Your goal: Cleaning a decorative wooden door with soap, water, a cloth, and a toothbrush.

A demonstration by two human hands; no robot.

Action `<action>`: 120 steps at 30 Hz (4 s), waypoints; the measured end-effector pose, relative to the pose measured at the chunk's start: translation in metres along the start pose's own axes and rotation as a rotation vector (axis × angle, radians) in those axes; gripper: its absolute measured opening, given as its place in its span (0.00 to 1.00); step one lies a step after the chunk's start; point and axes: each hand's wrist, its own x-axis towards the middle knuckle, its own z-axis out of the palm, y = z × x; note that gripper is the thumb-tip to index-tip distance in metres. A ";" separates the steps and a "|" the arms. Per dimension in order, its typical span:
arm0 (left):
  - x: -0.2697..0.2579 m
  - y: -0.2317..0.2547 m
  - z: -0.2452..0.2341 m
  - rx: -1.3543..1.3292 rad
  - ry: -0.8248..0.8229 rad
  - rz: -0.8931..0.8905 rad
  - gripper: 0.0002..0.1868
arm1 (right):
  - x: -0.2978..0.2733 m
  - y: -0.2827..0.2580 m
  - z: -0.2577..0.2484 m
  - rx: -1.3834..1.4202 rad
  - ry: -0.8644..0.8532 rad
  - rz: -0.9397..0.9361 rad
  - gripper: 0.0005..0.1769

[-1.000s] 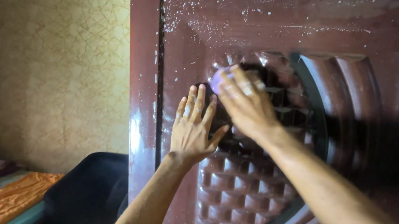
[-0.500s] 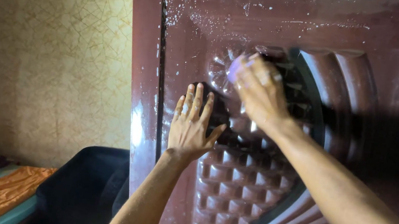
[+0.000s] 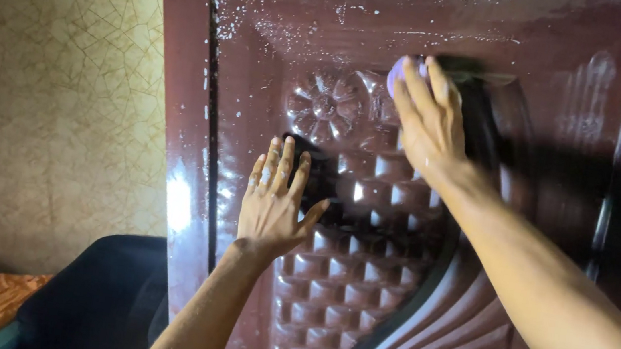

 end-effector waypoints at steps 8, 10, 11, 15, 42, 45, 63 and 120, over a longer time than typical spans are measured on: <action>0.002 0.018 0.001 -0.004 0.000 -0.023 0.44 | -0.059 0.013 -0.025 -0.109 0.069 -0.087 0.34; 0.003 0.024 0.003 -0.022 0.026 0.011 0.43 | -0.095 0.025 -0.033 -0.075 0.041 -0.132 0.35; 0.005 0.026 0.003 -0.025 0.028 0.019 0.43 | -0.091 0.026 -0.036 -0.082 0.042 -0.127 0.35; 0.002 0.034 0.000 -0.003 -0.012 0.013 0.42 | -0.055 0.027 -0.038 -0.041 0.029 -0.178 0.35; 0.031 0.109 0.020 -0.121 -0.005 0.057 0.41 | -0.056 0.085 -0.072 -0.053 -0.066 -0.136 0.32; 0.034 0.113 0.025 -0.131 0.006 0.078 0.41 | -0.097 0.092 -0.084 -0.068 -0.017 -0.212 0.33; 0.035 0.114 0.031 -0.147 0.113 0.089 0.39 | -0.008 0.069 -0.056 -0.053 0.072 -0.044 0.20; 0.016 -0.017 0.037 -0.167 0.244 0.245 0.45 | -0.011 0.062 -0.030 -0.414 0.209 0.339 0.27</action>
